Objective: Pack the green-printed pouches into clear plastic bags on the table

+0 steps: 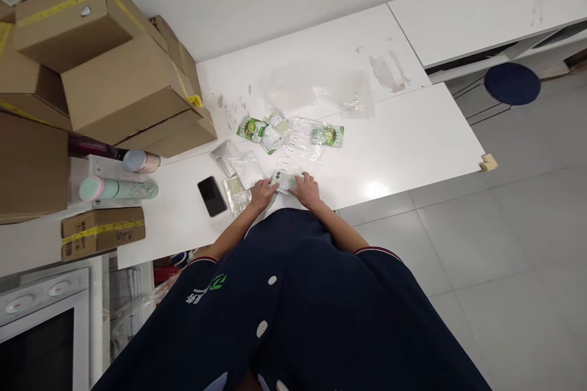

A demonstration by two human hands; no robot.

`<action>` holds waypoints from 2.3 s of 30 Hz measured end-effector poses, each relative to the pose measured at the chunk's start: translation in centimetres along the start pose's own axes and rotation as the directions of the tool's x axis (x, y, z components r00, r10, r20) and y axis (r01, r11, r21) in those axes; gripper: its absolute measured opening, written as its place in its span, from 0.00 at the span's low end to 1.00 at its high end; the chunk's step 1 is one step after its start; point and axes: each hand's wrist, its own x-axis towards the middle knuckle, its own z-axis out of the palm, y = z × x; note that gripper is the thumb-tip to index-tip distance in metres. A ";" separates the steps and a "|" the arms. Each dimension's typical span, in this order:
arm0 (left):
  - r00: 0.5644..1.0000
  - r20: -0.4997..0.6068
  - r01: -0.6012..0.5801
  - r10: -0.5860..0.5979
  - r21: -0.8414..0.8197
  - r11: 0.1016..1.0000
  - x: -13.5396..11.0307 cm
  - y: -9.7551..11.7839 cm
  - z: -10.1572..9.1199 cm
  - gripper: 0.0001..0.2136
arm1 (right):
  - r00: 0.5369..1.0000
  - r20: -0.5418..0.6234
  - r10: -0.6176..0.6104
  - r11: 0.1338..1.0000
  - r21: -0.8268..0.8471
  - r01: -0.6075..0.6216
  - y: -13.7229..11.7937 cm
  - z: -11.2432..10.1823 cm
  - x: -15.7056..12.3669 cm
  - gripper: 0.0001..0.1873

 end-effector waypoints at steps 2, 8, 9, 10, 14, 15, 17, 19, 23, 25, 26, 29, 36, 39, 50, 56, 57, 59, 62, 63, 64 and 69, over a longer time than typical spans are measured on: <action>0.994 -0.019 -0.105 0.106 0.023 0.994 0.2 0.9 -0.7 0.14 | 0.978 0.070 -0.195 0.980 -0.013 0.196 0.8 -0.5 -0.8 0.34; 0.992 0.095 -0.076 0.087 -0.115 0.990 3.2 1.7 -2.2 0.10 | 0.973 0.086 -0.215 0.963 0.183 0.197 3.7 -2.3 0.7 0.18; 0.994 0.106 -0.007 0.021 -0.135 0.991 4.0 1.5 -2.3 0.10 | 0.981 0.092 -0.174 0.966 0.209 0.152 3.9 -2.8 1.7 0.16; 0.994 0.106 0.057 -0.042 -0.148 0.987 4.8 1.4 -2.2 0.10 | 0.985 0.100 -0.137 0.969 0.218 0.113 4.1 -3.2 2.7 0.14; 0.980 0.054 0.195 -0.189 -0.160 0.968 7.8 0.9 -1.6 0.08 | 0.994 0.103 -0.024 0.986 0.167 0.006 4.3 -3.9 6.7 0.09; 0.976 0.047 0.220 -0.215 -0.164 0.962 8.4 0.9 -1.4 0.09 | 0.995 0.101 -0.002 0.988 0.154 -0.014 4.3 -3.8 7.4 0.09; 0.963 0.041 0.269 -0.266 -0.173 0.947 9.3 1.0 -1.2 0.12 | 0.994 0.101 0.038 0.988 0.142 -0.052 4.5 -3.5 8.4 0.11; 0.953 0.036 0.303 -0.301 -0.173 0.937 10.0 1.2 -1.2 0.14 | 0.992 0.105 0.077 0.984 0.155 -0.093 4.7 -3.2 9.0 0.12; 0.952 0.024 0.304 -0.304 -0.153 0.940 11.4 1.6 -1.2 0.13 | 0.978 0.115 0.172 0.958 0.212 -0.193 4.4 -3.4 9.1 0.16; 0.950 0.027 0.312 -0.311 -0.145 0.939 12.2 1.7 -1.1 0.12 | 0.973 0.072 0.221 0.957 0.175 -0.230 3.7 -3.7 8.7 0.20; 0.945 0.032 0.327 -0.326 -0.139 0.935 12.5 1.8 -1.0 0.11 | 0.975 0.016 0.220 0.967 0.127 -0.220 3.3 -3.8 8.4 0.23; 0.919 0.046 0.395 -0.392 -0.120 0.911 13.6 1.6 -0.6 0.11 | 0.991 -0.134 0.003 0.997 -0.076 -0.013 2.4 -3.7 6.9 0.32; 0.816 0.195 0.578 -0.544 -0.280 0.767 15.9 1.0 -0.6 0.11 | 0.960 0.041 -0.275 0.951 -0.132 0.278 4.7 -3.0 4.8 0.32; 0.785 0.313 0.617 -0.534 -0.332 0.713 15.0 0.7 -0.9 0.10 | 0.953 0.093 -0.288 0.955 -0.038 0.293 5.8 -3.9 5.0 0.28; 0.865 0.449 0.501 -0.225 -0.742 0.445 6.2 -1.1 -2.3 0.29 | 0.935 0.316 -0.163 0.982 0.148 0.121 6.1 -7.1 9.8 0.13; 0.810 0.223 0.572 -0.542 -0.501 0.649 9.8 0.9 -0.2 0.21 | 0.978 0.209 0.005 0.998 0.067 -0.019 5.4 -6.9 12.9 0.16; 0.802 0.197 0.585 -0.564 -0.448 0.676 10.5 1.1 -0.1 0.21 | 0.987 0.149 0.062 0.992 0.096 -0.077 5.4 -6.7 13.0 0.18; 0.779 0.192 0.619 -0.597 -0.387 0.683 11.6 1.4 -0.1 0.21 | 0.984 0.009 0.180 0.962 0.207 -0.178 5.4 -6.1 12.9 0.22; 0.749 0.226 0.658 -0.623 -0.367 0.658 12.7 1.7 -0.4 0.24 | 0.936 -0.169 0.310 0.899 0.373 -0.230 5.5 -5.2 11.7 0.26; 0.744 0.233 0.664 -0.626 -0.367 0.652 13.0 1.8 -0.5 0.24 | 0.914 -0.208 0.350 0.877 0.415 -0.241 5.5 -5.0 11.1 0.27; 0.741 0.238 0.667 -0.627 -0.369 0.648 13.2 1.8 -0.6 0.24 | 0.892 -0.227 0.391 0.851 0.458 -0.257 5.6 -4.7 10.3 0.27; 0.707 0.302 0.703 -0.639 -0.396 0.591 13.8 1.8 -0.9 0.19 | 0.811 -0.240 0.534 0.732 0.611 -0.300 5.9 -3.0 5.8 0.27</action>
